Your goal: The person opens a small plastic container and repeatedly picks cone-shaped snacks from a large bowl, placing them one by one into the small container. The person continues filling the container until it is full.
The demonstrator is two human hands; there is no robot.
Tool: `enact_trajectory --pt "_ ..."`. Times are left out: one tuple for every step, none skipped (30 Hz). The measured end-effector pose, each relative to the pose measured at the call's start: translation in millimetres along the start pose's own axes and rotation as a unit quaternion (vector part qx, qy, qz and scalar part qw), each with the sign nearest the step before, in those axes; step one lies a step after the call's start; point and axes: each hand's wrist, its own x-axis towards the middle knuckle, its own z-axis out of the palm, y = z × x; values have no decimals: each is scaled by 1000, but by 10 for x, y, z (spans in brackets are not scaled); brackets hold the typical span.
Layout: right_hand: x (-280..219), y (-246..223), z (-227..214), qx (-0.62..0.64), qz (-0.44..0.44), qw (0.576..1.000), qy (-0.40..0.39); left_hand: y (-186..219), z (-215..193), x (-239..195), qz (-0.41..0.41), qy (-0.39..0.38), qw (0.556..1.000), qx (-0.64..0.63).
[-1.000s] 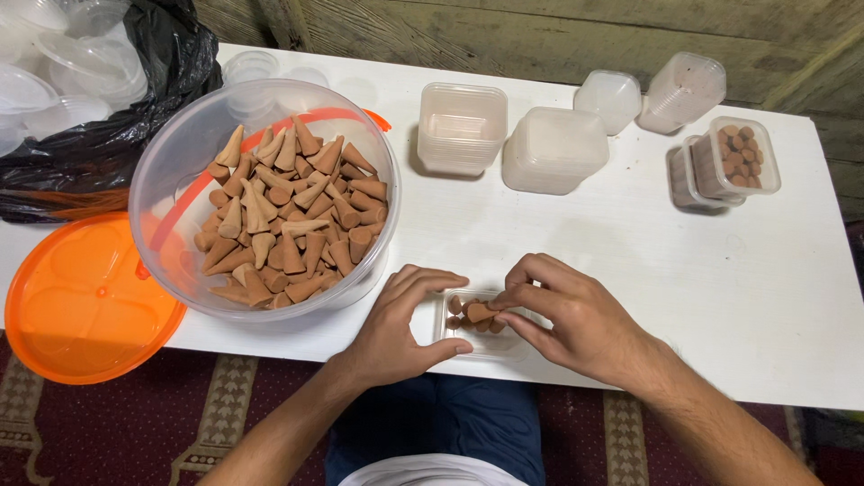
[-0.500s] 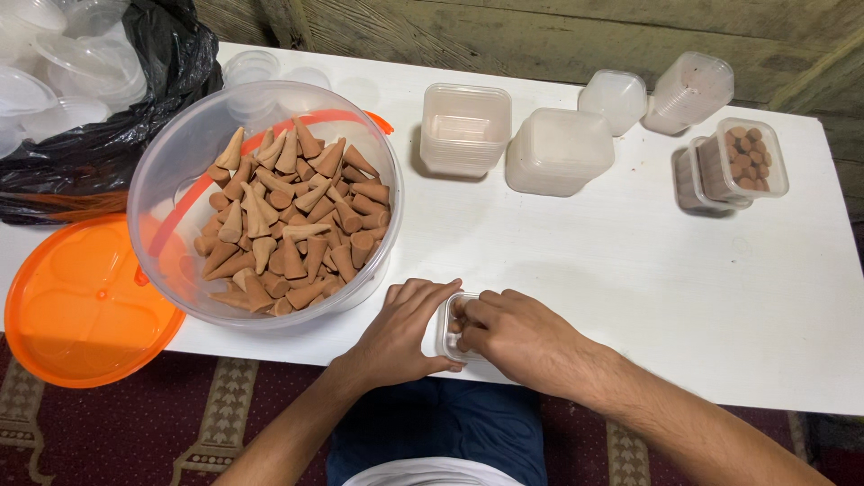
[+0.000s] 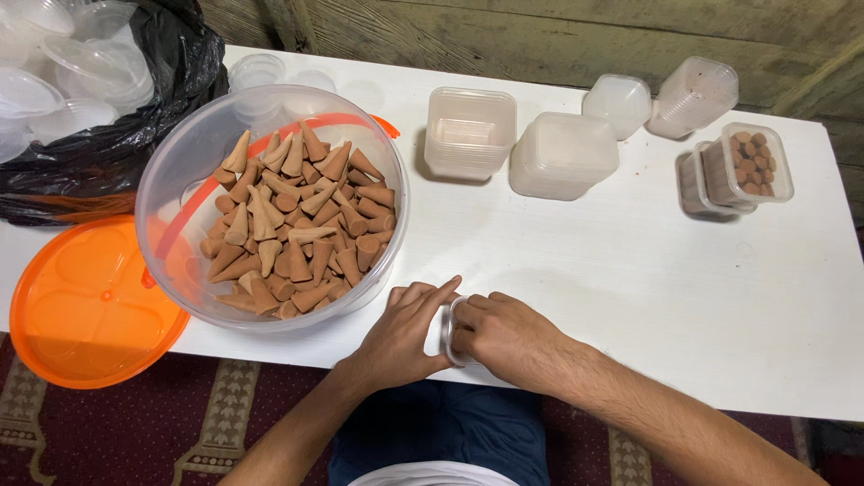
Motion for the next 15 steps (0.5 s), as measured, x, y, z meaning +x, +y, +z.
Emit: enact_trajectory --pt "-3 6 12 0 0 1000 0 -1 -5 0 0 0 1000 0" --pt "-8 13 24 1 -1 1000 7 -2 -9 1 3 1 1000 -1" --pt "-11 19 36 2 -1 1000 14 -4 -16 3 6 1 1000 -2" --pt "-11 24 52 2 -1 1000 14 2 -15 3 6 1 1000 -2" --pt "-11 30 68 1 -1 1000 14 9 -15 4 4 2 1000 -2" --pt "-11 36 83 1 -2 1000 15 15 -15 5 2 3 1000 -2" --pt "-10 35 79 1 -2 1000 15 17 -18 4 2 3 1000 -2" --pt "-8 34 76 5 0 1000 16 19 -21 3 3 3 1000 -2" --pt "-5 33 74 10 1 1000 17 21 -23 0 4 4 1000 -3" --pt "-3 33 75 10 1 1000 17 16 -23 -1 4 5 1000 -3" --pt "-2 35 76 13 1 1000 18 12 -22 -2 4 3 1000 -3" --pt "-2 37 78 16 1 1000 18 8 -21 -1 4 1 1000 -4" --pt "2 43 100 17 1 1000 18 7 -15 0 4 1 1000 -4" --pt "5 49 123 12 0 1000 15 6 -8 1 5 7 1000 -4" --pt "8 55 145 8 0 1000 12 5 -2 3 5 12 1000 -4"
